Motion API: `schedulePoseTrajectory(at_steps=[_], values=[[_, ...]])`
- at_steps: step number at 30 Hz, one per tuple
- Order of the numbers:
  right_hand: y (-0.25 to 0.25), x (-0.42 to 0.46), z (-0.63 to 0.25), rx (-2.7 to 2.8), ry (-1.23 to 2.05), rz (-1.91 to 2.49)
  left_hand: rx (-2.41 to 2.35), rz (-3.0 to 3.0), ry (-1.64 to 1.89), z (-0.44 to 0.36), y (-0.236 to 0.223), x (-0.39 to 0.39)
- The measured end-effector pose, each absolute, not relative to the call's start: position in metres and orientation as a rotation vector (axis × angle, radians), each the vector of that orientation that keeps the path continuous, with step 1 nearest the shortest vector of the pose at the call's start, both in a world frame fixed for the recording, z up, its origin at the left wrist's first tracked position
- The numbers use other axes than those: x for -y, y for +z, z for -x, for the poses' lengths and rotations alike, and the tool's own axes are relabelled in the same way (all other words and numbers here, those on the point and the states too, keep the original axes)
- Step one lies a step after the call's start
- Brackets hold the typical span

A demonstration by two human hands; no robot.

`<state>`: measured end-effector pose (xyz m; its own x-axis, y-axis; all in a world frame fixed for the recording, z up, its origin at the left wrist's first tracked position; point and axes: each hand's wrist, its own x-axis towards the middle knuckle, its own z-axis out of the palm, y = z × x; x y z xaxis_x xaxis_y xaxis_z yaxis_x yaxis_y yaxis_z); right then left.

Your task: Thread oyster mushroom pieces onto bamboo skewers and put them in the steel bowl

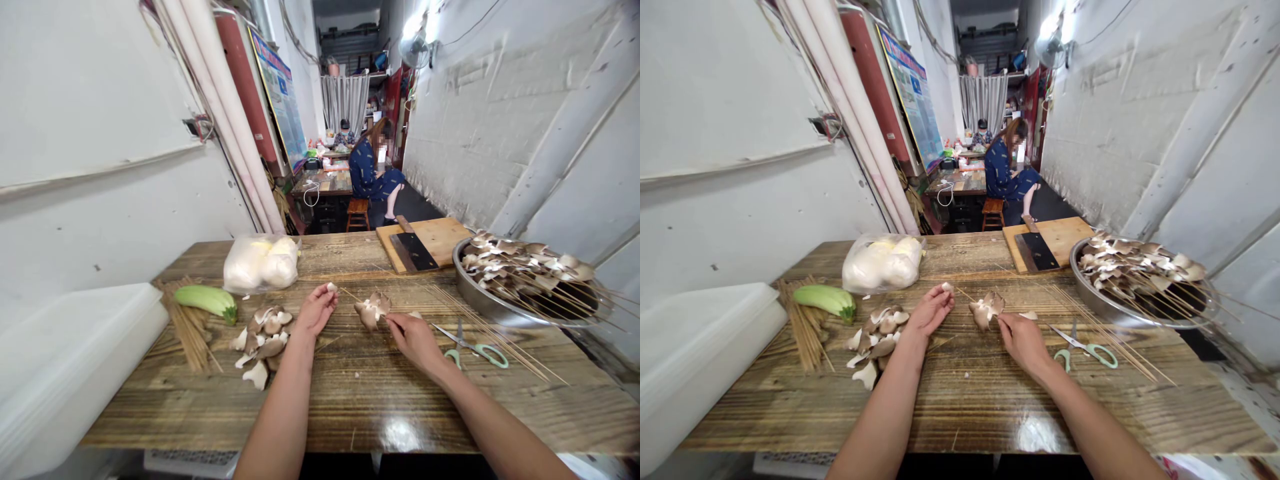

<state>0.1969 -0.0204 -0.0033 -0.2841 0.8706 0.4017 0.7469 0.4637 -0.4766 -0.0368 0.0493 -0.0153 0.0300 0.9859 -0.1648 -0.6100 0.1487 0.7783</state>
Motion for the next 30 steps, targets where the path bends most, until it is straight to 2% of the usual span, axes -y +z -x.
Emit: schedulePoseTrajectory(at_steps=[20,30], values=[[0.001,0.025,-0.192,2.202,0.274,1.356,-0.984,-0.652,1.533,0.030,-0.010,-0.047],[0.001,0.023,-0.195,2.181,0.306,1.347,-0.884,-0.482,1.415,0.042,-0.007,-0.046]])
